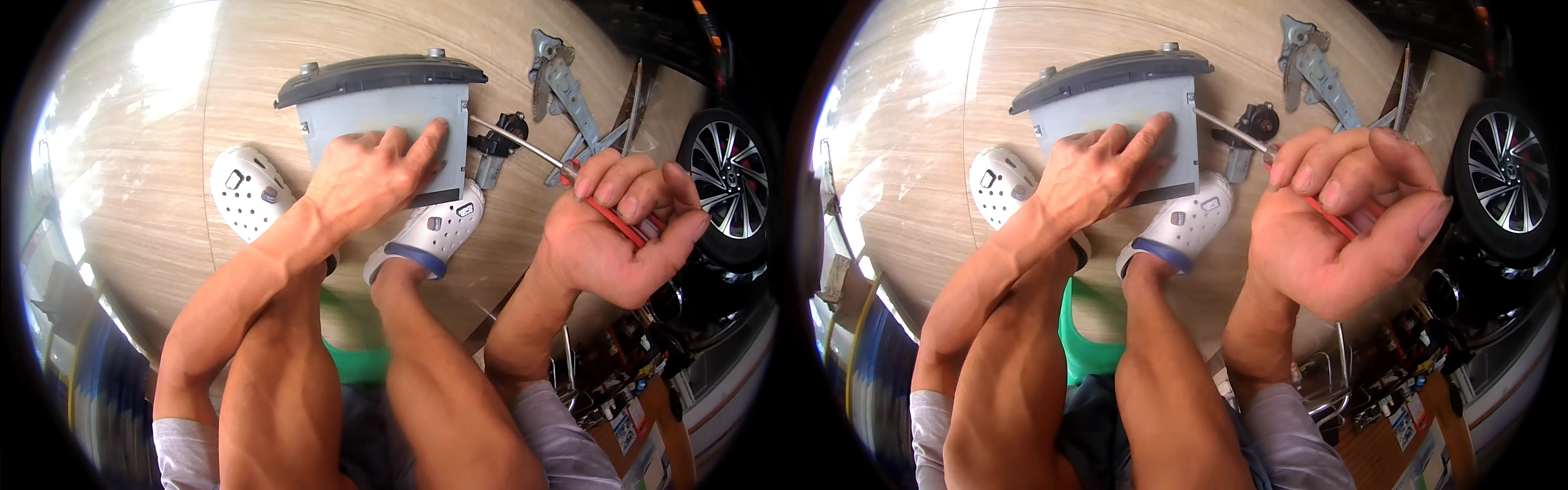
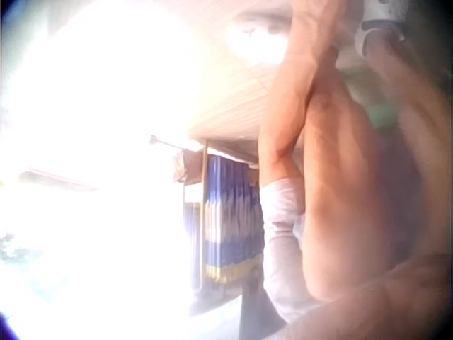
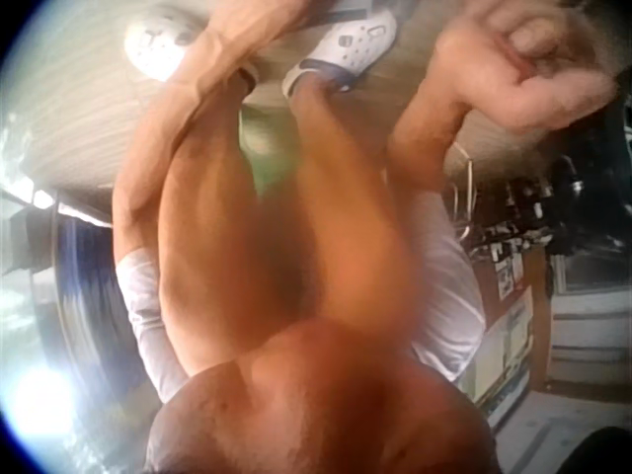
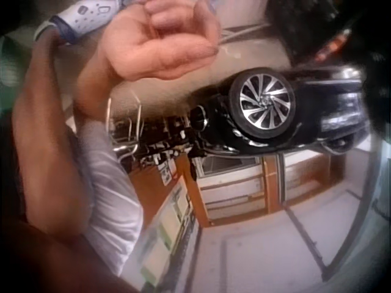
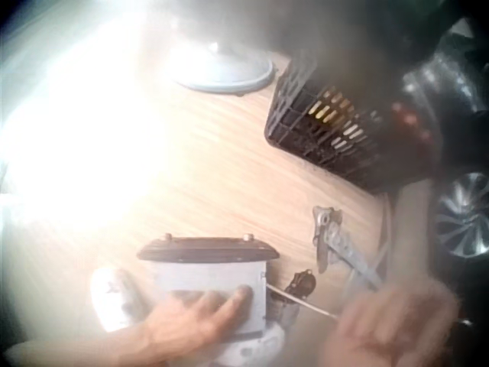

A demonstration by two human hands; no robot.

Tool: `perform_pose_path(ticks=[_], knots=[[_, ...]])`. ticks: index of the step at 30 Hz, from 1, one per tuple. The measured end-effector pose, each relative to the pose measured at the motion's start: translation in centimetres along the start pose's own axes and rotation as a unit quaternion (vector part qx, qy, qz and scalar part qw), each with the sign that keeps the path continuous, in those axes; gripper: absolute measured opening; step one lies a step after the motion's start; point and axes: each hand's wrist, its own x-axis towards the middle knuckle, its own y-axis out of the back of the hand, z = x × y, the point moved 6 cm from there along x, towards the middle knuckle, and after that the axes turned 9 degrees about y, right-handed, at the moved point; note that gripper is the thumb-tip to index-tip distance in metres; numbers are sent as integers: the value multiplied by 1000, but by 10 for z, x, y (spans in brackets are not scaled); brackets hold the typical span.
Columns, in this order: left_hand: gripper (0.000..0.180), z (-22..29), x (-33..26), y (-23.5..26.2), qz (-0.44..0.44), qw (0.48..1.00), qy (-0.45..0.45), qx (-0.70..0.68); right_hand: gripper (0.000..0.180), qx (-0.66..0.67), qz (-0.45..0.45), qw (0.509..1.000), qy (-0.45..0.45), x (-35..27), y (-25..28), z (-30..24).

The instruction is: The person uses a screwdriver to remove screws from a small black component and then from a larger silver electronic device. They place the screws on the floor and continue to unscrew the device's casing.

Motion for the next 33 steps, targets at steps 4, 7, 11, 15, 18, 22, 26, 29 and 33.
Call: perform_pose_path(ticks=[4, 7, 11, 15, 18, 22, 26, 29, 33], knots=[[58, 13, 6, -13, -9, 1000, -15, 15, 56, 45, 6, 999, -22, -3, -2, 6], [63, 19, 10, -19, -30, 999, -32, 28, 58, 52, -10, 998, -24, -1, -3, 9], [65, 20, 10, -26, -32, 998, -45, 31, 60, 44, 5, 999, -19, -7, -8, 10], [64, 19, 10, -27, -24, 998, -46, 22, 59, 42, -25, 999, -17, -9, -11, 13], [63, 18, 10, -29, -23, 999, -37, 25, 56, 27, 2, 1000, 2, -14, -9, 18], [62, 21, 13, -21, -12, 999, -38, 26, 53, 3, -39, 999, 7, -11, -10, 15], [60, 19, 13, -24, -6, 999, -34, 25, 51, 2, -37, 999, 0, -13, -12, 19], [59, 18, 12, -26, -8, 999, -34, 24, 50, -8, -32, 999, 0, -12, -12, 18], [59, 18, 11, -27, -11, 999, -31, 10, 47, -22, -10, 1000, 2, -11, -13, 13]])
